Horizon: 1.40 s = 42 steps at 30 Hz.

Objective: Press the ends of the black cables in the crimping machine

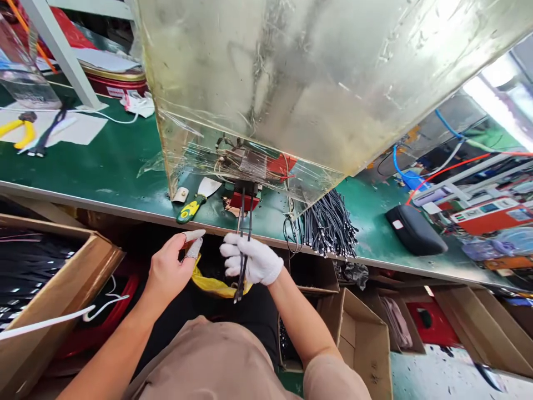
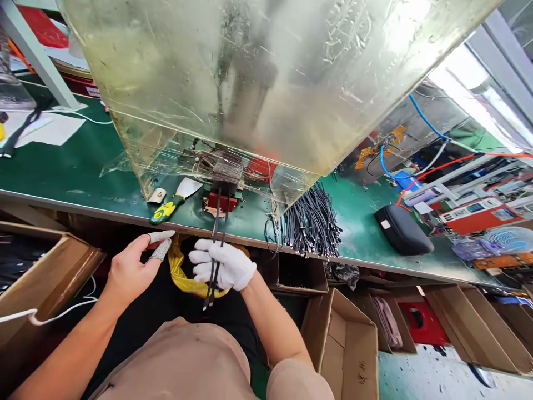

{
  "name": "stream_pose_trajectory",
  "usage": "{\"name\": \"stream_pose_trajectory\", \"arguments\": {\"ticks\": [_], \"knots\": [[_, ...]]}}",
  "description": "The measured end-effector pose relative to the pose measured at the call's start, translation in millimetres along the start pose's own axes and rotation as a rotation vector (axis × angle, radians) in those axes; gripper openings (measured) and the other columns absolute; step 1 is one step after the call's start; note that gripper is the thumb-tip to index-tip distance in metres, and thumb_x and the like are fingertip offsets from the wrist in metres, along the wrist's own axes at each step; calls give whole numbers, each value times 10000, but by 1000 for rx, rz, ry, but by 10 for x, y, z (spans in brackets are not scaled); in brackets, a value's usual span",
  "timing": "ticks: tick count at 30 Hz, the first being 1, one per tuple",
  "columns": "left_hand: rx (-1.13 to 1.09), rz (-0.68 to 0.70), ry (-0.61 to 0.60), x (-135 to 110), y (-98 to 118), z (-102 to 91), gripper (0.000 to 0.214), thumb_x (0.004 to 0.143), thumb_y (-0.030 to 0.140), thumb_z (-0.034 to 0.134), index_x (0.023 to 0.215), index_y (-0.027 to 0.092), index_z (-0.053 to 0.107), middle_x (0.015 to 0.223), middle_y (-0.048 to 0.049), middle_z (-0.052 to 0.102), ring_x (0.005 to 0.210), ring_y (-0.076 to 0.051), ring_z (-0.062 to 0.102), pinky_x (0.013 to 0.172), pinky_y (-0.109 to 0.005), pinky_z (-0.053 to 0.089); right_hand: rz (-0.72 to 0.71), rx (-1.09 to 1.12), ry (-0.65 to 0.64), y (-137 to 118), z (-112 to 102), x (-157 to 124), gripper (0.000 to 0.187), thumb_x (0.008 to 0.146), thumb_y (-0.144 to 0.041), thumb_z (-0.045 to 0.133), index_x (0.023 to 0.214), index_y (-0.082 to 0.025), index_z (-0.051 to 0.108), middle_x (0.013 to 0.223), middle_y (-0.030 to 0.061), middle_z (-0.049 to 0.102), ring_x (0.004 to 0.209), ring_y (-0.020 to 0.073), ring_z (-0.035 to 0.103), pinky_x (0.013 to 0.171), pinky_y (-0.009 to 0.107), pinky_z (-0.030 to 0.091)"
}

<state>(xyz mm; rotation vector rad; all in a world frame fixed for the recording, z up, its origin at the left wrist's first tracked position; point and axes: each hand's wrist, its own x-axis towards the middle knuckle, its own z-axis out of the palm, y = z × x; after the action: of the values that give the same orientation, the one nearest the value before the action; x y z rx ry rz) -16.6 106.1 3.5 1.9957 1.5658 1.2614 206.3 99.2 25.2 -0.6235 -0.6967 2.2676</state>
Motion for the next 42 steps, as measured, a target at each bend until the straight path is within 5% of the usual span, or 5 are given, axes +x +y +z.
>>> {"name": "stream_pose_trajectory", "arguments": {"ticks": [7,20,25,31,42], "knots": [[-128,-163,-99,-32,26,25,237,742,315,516,907,216,653,863,-95,772,778,-276,757,729,-368,610,-115,115,-82,-495,133,359,185,928,-241,712,962,-199,535,812,-40,490,617,87,381,613,219,499],[-253,-356,-161,-43,-23,40,362,729,444,571,981,217,696,973,-106,806,902,-300,771,814,-400,628,-91,63,213,400,-121,-118,580,712,-397,960,1106,-158,607,833,-24,633,674,96,629,767,320,622],[-256,-359,-164,-51,-14,38,412,732,458,583,1035,206,703,1012,-116,808,928,-314,771,856,-430,624,-147,19,234,85,32,-22,597,743,-428,928,1181,-172,614,963,44,726,808,176,717,821,406,644],[-274,-402,-160,-71,-53,7,397,722,487,592,990,209,688,1026,-131,807,938,-317,772,878,-440,625,-226,50,150,-480,106,345,92,1012,-262,599,1045,-177,608,820,-13,649,699,116,628,845,364,635],[-267,-407,-167,-88,-149,17,342,734,486,591,938,225,672,1015,-119,806,948,-309,773,931,-449,613,-244,207,243,-738,20,672,395,1096,-162,248,965,-154,620,744,5,623,621,106,600,715,259,620]]}}
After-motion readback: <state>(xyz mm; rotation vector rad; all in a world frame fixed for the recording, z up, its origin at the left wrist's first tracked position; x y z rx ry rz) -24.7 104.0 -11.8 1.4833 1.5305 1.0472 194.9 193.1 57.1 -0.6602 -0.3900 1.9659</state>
